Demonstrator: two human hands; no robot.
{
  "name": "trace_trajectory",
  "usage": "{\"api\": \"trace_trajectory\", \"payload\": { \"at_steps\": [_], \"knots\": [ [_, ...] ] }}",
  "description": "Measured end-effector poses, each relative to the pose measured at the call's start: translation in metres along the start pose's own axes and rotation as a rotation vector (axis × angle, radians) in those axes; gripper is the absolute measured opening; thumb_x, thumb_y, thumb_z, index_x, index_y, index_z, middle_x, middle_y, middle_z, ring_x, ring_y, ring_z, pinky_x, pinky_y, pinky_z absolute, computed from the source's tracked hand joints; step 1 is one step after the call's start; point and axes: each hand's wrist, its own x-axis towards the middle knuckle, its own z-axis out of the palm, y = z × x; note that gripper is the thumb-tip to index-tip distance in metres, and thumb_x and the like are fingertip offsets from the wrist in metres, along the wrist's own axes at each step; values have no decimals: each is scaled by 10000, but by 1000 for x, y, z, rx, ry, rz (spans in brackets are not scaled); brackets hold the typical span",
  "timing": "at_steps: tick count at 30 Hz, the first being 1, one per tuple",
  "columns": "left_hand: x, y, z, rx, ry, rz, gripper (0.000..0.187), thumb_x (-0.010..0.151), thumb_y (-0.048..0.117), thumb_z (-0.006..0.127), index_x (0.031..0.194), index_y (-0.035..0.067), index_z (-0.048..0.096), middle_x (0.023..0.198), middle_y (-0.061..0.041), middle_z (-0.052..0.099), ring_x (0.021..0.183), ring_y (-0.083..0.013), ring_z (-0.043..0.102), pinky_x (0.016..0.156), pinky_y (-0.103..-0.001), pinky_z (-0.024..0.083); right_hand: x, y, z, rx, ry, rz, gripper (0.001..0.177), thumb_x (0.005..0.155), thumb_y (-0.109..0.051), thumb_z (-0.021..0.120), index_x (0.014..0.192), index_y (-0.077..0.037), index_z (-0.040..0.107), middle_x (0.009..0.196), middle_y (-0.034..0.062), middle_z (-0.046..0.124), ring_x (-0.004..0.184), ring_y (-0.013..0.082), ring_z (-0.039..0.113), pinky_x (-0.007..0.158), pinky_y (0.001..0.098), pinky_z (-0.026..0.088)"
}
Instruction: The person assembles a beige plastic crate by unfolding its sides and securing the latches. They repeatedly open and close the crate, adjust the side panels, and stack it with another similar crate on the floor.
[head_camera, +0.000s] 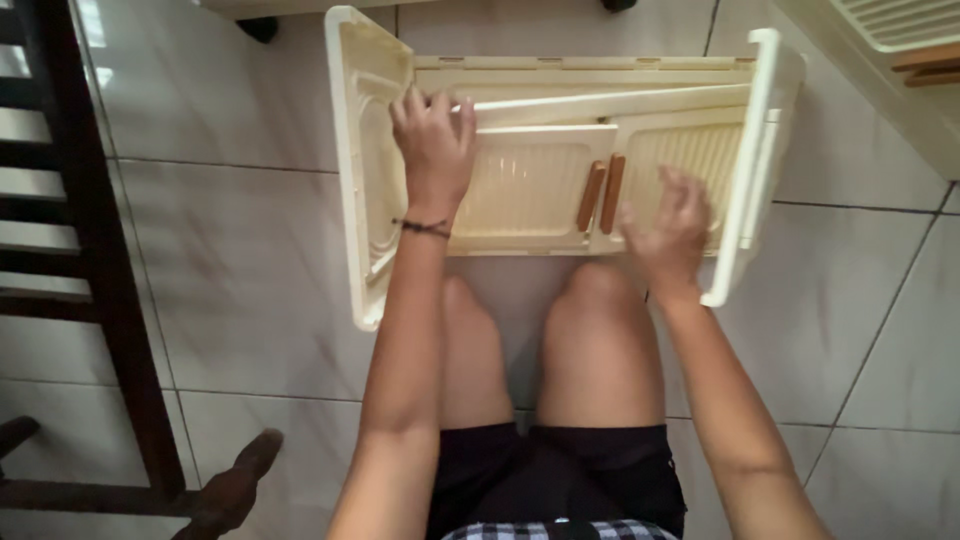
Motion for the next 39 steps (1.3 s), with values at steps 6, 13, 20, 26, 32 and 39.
{"api": "trace_trajectory", "payload": {
  "at_steps": [6, 13, 20, 26, 32, 39],
  "knots": [
    [-34, 16, -36, -75, 59, 97, 478, 890, 445, 838, 965, 17, 638, 1057, -149, 544, 1064, -343, 452, 981, -501, 403, -3, 70, -62, -255, 177, 131, 277, 1070, -187, 541, 1317, -65, 570, 1411, 179, 478, 1398, 345, 435, 1256, 584, 347],
    [-72, 31, -77, -137, 9, 144, 585, 775, 421, 931, 1019, -10, 618, 1127, -163, 502, 1139, -367, 418, 1003, -501, 408, 2, 93, -114, -196, 190, 61, 328, 1010, -146, 571, 1321, -48, 536, 1495, 172, 445, 1478, 345, 413, 1278, 526, 313],
    [-86, 31, -101, -108, -47, 262, 401, 853, 262, 865, 1072, 29, 624, 1215, -171, 518, 1217, -379, 465, 1065, -517, 399, 23, 80, -134, -139, -108, -224, 287, 1168, -371, 677, 1177, -85, 659, 1183, 75, 700, 1196, 271, 636, 1095, 430, 423],
    [-100, 43, -119, 156, -65, 246, 355, 862, 211, 829, 1142, 80, 654, 1132, -86, 637, 1152, -295, 578, 1102, -503, 386, 7, 91, -155, -134, -163, -237, 351, 1109, -451, 713, 1125, -101, 728, 1059, 62, 722, 1072, 257, 669, 962, 377, 441],
    [-115, 59, -138, 287, -161, 241, 313, 866, 149, 778, 1145, 78, 658, 1132, -80, 646, 1160, -262, 597, 1146, -489, 386, -22, 90, -166, -187, -157, -217, 331, 1060, -438, 741, 1112, -111, 736, 1049, 56, 730, 1053, 238, 683, 986, 383, 460],
    [-150, 56, -157, 257, -132, 212, 335, 844, 143, 767, 1164, 94, 681, 1146, -54, 658, 1135, -241, 621, 1147, -561, 341, -38, 52, -183, -155, -231, -113, 375, 946, -430, 793, 1108, -96, 738, 1048, 50, 739, 992, 240, 686, 915, 366, 480]
  ]
}}
